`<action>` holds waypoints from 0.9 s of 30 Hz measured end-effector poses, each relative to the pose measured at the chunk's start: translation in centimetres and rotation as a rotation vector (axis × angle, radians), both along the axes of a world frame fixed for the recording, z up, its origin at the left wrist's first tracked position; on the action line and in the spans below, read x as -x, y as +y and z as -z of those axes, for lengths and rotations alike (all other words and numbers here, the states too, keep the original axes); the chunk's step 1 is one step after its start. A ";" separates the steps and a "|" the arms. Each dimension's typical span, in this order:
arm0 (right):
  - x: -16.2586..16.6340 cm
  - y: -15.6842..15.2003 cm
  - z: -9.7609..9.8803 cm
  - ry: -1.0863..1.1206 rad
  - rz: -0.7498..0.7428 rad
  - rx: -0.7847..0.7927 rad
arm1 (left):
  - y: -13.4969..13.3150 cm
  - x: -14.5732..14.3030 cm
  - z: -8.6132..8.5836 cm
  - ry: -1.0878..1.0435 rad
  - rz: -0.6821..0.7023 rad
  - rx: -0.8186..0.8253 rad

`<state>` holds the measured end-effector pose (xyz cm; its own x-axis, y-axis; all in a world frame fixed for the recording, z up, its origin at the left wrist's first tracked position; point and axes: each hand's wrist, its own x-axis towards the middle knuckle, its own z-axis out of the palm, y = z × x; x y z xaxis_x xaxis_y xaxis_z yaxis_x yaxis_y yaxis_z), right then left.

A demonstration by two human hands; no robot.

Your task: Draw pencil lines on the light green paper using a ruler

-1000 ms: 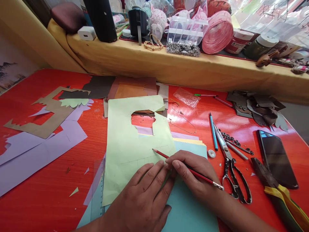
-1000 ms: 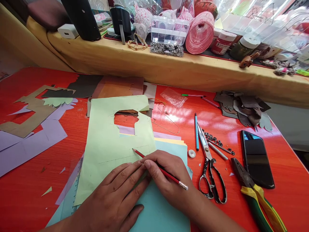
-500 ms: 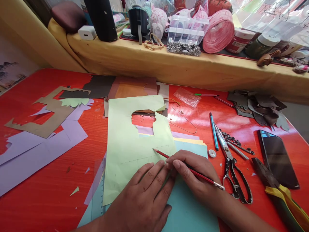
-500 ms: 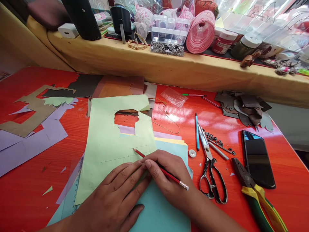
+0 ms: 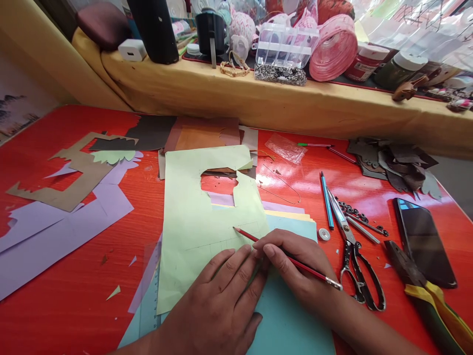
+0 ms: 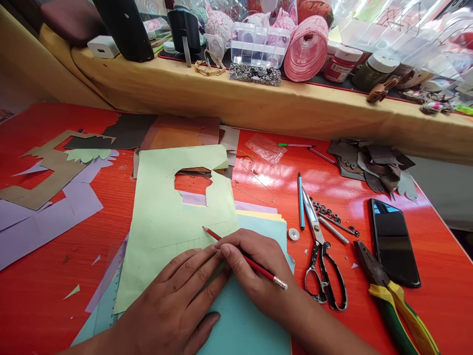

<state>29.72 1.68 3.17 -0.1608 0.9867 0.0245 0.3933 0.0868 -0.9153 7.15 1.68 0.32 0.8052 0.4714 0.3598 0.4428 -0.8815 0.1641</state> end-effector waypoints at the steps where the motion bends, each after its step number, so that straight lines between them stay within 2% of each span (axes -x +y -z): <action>1: 0.0 0.0 0.0 -0.002 -0.001 0.001 | 0.0 0.0 0.1 0.005 -0.002 -0.001; 6: 0.0 0.0 0.2 -0.005 0.004 -0.002 | 0.0 0.0 0.5 -0.014 0.002 -0.030; 14: 0.0 -0.1 0.1 -0.011 -0.001 0.011 | -0.3 0.1 -0.1 0.037 -0.016 -0.004; 27: -0.1 -0.1 0.1 0.055 0.022 -0.012 | -0.2 0.1 -0.1 0.030 -0.012 -0.002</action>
<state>29.86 1.60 3.09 -0.1371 0.9895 0.0449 0.3446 0.0902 -0.9344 7.04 1.51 0.44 0.8101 0.4802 0.3363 0.4578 -0.8765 0.1487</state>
